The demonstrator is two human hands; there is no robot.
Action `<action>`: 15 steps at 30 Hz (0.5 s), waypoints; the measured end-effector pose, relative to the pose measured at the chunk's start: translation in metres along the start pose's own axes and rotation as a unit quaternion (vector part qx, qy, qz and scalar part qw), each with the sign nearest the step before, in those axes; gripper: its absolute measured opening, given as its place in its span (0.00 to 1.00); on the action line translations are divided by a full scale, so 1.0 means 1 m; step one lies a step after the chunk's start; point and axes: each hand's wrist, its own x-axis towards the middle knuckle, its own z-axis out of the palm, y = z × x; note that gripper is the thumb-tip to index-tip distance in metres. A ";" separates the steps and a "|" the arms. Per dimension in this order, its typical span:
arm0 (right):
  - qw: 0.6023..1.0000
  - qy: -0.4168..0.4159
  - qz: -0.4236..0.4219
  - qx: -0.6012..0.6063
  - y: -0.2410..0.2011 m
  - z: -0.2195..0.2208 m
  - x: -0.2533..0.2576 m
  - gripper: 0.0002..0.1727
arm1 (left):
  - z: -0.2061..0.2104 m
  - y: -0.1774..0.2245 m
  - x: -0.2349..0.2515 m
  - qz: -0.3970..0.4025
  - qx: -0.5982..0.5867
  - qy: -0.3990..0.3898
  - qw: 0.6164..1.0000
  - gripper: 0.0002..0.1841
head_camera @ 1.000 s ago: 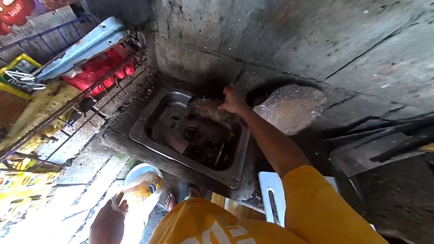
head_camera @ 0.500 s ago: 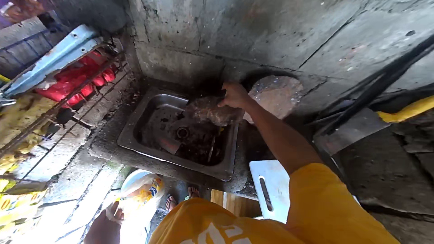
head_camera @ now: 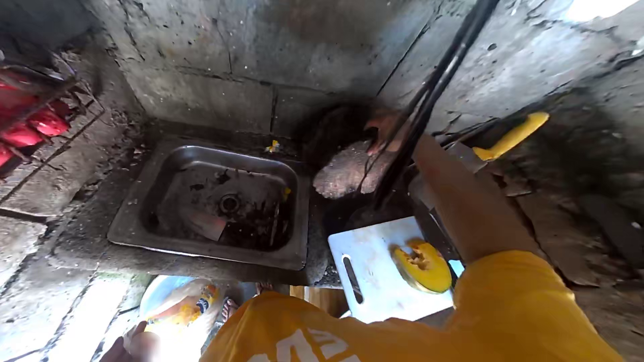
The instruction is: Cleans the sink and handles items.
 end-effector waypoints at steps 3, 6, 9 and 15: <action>0.996 0.004 0.051 -0.068 -0.004 0.008 -0.016 0.32 | 0.010 0.002 -0.004 0.004 0.002 0.017 1.000 0.23; 0.996 -0.009 0.065 -0.058 0.003 0.030 -0.019 0.28 | 0.022 0.004 -0.011 0.027 -0.002 0.044 0.999 0.23; 0.996 0.067 0.052 -0.023 -0.047 0.025 -0.023 0.19 | 0.025 0.002 -0.014 0.041 0.000 0.046 0.998 0.22; 0.987 -0.033 -0.077 0.136 -0.167 0.086 0.058 0.16 | 0.031 -0.002 -0.019 0.047 -0.039 0.069 0.996 0.20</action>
